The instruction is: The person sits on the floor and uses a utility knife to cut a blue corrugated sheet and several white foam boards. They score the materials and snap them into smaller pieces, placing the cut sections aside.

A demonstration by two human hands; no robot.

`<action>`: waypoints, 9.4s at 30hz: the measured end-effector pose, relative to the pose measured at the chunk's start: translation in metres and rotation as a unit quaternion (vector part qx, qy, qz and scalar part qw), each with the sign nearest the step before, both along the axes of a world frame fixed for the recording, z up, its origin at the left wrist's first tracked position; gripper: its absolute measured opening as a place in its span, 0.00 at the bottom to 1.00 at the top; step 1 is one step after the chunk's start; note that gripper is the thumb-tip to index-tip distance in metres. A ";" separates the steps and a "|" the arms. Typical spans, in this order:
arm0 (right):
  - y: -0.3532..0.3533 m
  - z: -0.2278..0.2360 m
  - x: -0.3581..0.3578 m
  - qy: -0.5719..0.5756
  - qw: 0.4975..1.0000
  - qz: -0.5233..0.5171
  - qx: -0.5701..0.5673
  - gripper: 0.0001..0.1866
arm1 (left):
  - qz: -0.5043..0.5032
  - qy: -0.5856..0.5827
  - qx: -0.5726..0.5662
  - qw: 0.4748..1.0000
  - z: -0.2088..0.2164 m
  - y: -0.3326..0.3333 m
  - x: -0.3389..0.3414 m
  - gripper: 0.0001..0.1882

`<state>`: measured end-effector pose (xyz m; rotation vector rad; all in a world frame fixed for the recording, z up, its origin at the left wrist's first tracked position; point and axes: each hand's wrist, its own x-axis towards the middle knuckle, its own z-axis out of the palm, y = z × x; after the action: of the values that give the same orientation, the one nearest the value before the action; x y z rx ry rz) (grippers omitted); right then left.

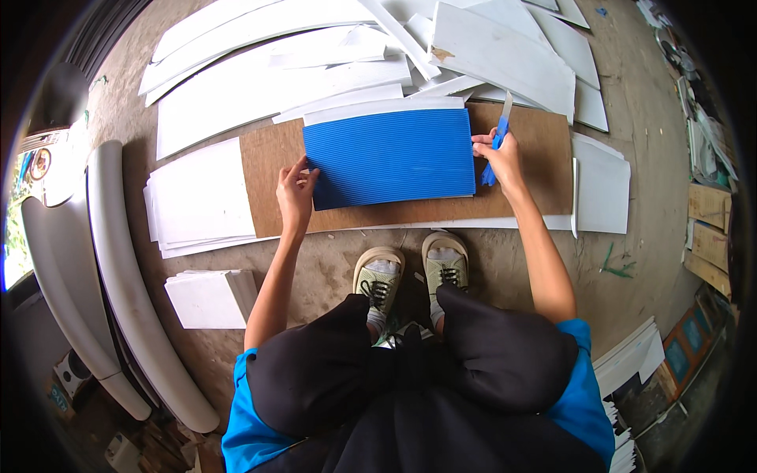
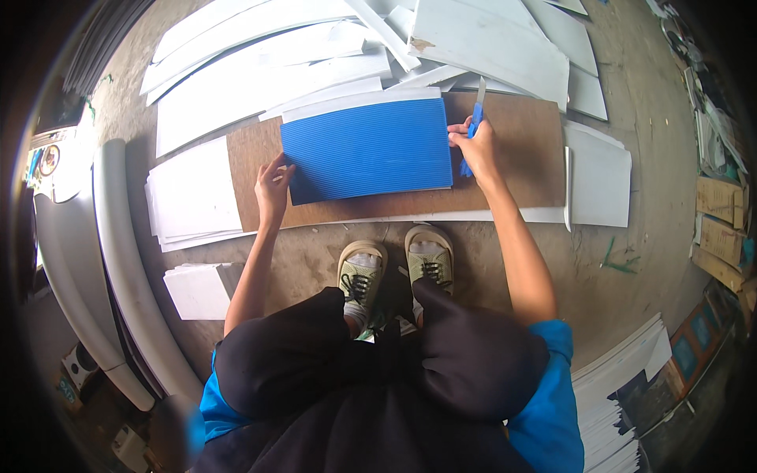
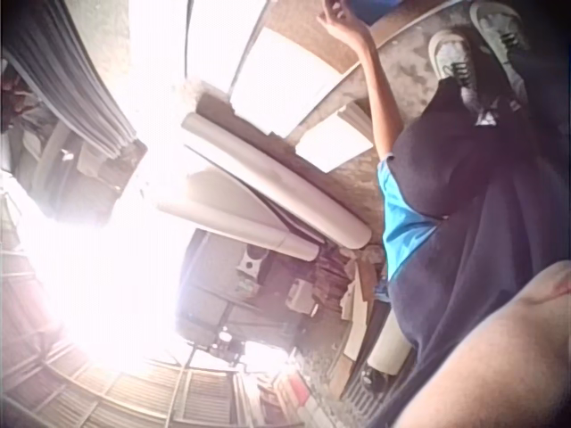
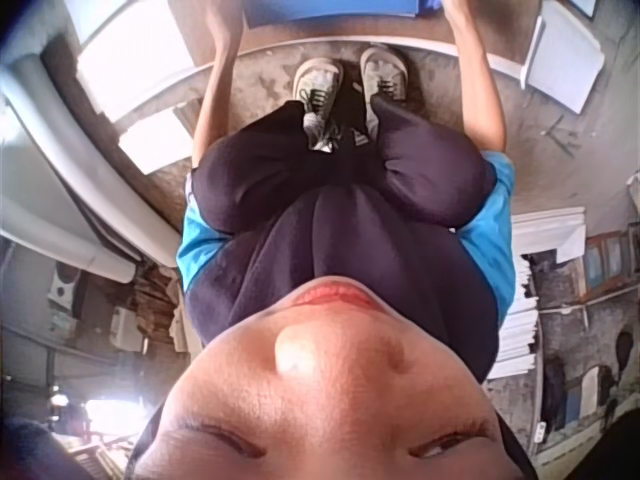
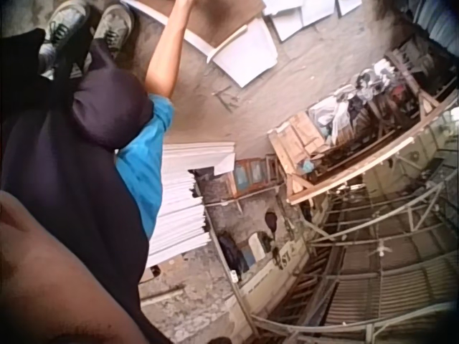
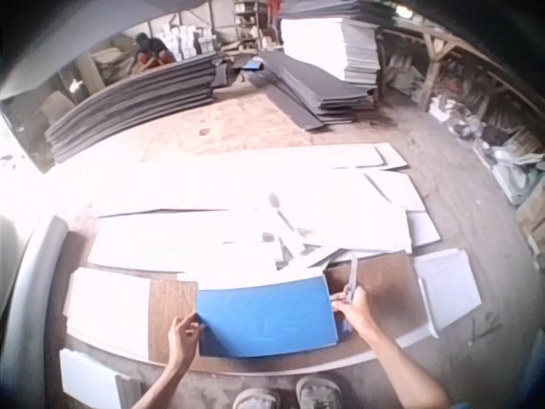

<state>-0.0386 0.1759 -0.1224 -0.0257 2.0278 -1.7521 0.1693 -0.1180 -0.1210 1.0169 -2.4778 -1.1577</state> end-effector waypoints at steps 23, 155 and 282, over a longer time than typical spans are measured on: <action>0.007 -0.021 0.005 0.055 0.993 0.015 0.105 0.18 | -0.074 0.008 -0.069 0.995 -0.010 0.010 0.010 0.32; 0.015 -0.015 0.015 0.036 0.985 0.034 0.166 0.19 | -0.156 0.038 -0.213 0.964 0.005 0.022 0.002 0.49; 0.055 -0.038 0.075 0.027 0.993 -0.021 0.115 0.18 | -0.486 0.043 -0.286 0.825 0.002 0.174 -0.088 0.46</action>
<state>0.0361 0.2308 -0.1604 0.0430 2.2735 -1.5462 0.0813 0.0565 -0.1188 -0.5310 -2.9867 -0.4694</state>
